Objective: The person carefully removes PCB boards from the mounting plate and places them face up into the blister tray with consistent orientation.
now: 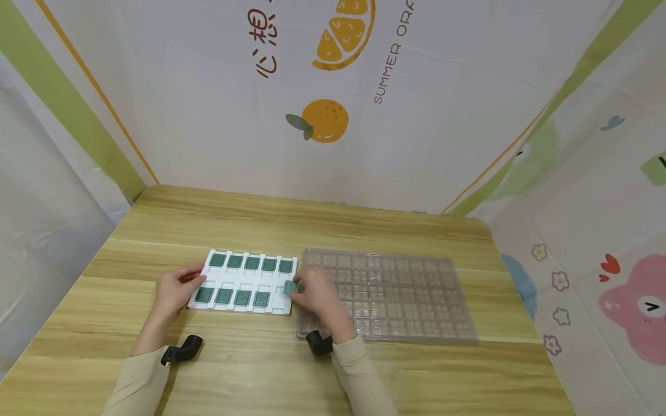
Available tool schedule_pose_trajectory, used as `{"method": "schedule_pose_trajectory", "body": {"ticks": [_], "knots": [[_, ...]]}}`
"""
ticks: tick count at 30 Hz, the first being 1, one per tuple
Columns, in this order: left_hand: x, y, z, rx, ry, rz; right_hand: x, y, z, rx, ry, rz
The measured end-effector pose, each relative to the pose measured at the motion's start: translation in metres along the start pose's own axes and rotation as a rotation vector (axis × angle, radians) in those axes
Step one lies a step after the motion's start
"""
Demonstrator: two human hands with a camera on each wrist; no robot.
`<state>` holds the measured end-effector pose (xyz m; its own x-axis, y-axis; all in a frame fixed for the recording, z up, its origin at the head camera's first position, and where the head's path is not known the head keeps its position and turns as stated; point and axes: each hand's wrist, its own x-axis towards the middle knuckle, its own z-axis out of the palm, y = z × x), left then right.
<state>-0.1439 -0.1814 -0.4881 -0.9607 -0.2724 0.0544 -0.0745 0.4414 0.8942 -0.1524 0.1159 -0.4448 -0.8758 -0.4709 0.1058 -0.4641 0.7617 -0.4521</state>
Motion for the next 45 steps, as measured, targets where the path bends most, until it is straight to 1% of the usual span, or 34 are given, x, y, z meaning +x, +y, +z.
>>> {"method": "schedule_pose_trajectory", "body": {"ticks": [3, 9, 12, 19, 24, 27, 36, 42, 45], "knots": [[0.000, 0.000, 0.001, 0.002, 0.004, 0.006, 0.001, 0.002, -0.003, 0.009, 0.001, -0.002], [-0.001, -0.001, 0.000, -0.013, 0.000, 0.002, 0.003, 0.004, -0.007, 0.021, -0.009, 0.029], [-0.001, 0.000, -0.001, -0.017, -0.004, 0.001, 0.004, 0.005, -0.009, 0.024, -0.009, 0.032], [0.000, -0.001, 0.000, -0.004, -0.006, -0.006, 0.008, 0.008, -0.014, 0.042, -0.013, 0.041], [-0.001, 0.000, -0.002, -0.014, -0.005, -0.008, 0.012, 0.010, -0.020, 0.025, -0.011, 0.036], [-0.001, 0.001, -0.002, -0.020, -0.003, -0.013, 0.013, 0.012, -0.022, -0.003, -0.008, 0.033], [-0.001, 0.000, -0.002, -0.004, -0.002, -0.007, 0.019, 0.016, -0.027, -0.003, 0.000, 0.058], [0.000, 0.000, -0.001, 0.006, -0.007, -0.015, 0.022, 0.021, -0.030, -0.014, -0.012, 0.087], [0.000, 0.000, -0.001, 0.005, -0.010, -0.018, 0.023, 0.023, -0.031, 0.004, -0.019, 0.109]]}}
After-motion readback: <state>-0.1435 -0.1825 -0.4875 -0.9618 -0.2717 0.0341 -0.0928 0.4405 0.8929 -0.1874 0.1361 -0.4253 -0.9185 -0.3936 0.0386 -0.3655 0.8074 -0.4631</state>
